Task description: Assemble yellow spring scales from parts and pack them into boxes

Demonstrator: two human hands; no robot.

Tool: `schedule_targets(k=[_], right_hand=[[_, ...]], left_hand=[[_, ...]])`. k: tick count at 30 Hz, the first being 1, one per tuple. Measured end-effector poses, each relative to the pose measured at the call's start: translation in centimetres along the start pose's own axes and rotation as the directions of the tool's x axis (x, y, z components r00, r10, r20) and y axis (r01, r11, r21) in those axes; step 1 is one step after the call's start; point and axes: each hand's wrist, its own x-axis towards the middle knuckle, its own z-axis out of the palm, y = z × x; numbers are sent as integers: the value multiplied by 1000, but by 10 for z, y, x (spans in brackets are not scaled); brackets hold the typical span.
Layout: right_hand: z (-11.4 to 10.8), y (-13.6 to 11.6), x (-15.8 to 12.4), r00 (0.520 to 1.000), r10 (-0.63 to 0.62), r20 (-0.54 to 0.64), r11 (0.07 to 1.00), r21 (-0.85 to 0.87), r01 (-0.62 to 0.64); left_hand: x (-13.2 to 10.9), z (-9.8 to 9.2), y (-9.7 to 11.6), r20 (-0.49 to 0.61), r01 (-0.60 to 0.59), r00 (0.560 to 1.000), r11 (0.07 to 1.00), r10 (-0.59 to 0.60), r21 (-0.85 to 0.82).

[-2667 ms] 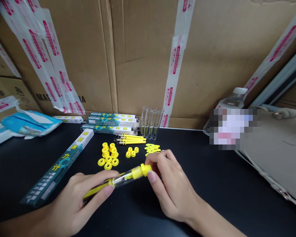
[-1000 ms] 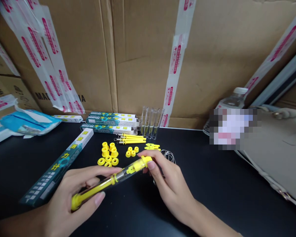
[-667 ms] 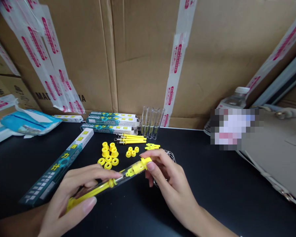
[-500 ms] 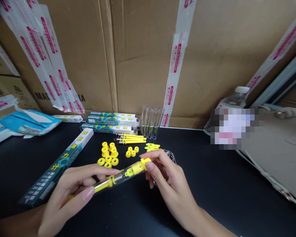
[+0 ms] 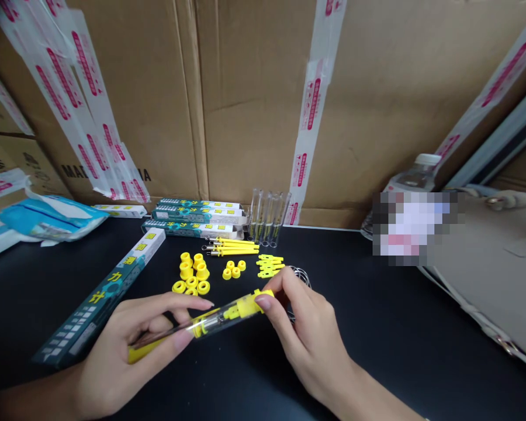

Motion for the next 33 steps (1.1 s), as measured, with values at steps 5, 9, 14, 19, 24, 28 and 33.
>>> schedule_targets(k=[5,9,14,19,24,28,33], right_hand=[[4,5,-1,985,130,116,965,215,-152],[8,4,2,968,189,167,848,469,-246],[5,-7,8,958,274,85,761,590,-270],[4,-10,9,874,455,172,591,676,-441],[7,-11,10,815,508,280,424,742,-519],[8,-11,8,779,549,302,365,752,-549],[10,-9,5,770,548,327,353,744,-567]], left_hand=[[3,0,-3,6,-19,1000,998,19,60],[3,-1,-1,-7,-4,1000,999,4,43],[1,-1,1,-9,9,1000,1000,-9,17],[4,0,0,3,33,999,999,-33,22],[4,-1,-1,-5,32,999,999,-32,40],[3,-1,-1,-8,4,1000,997,-4,81],[2,0,1,-22,-31,999,990,34,134]])
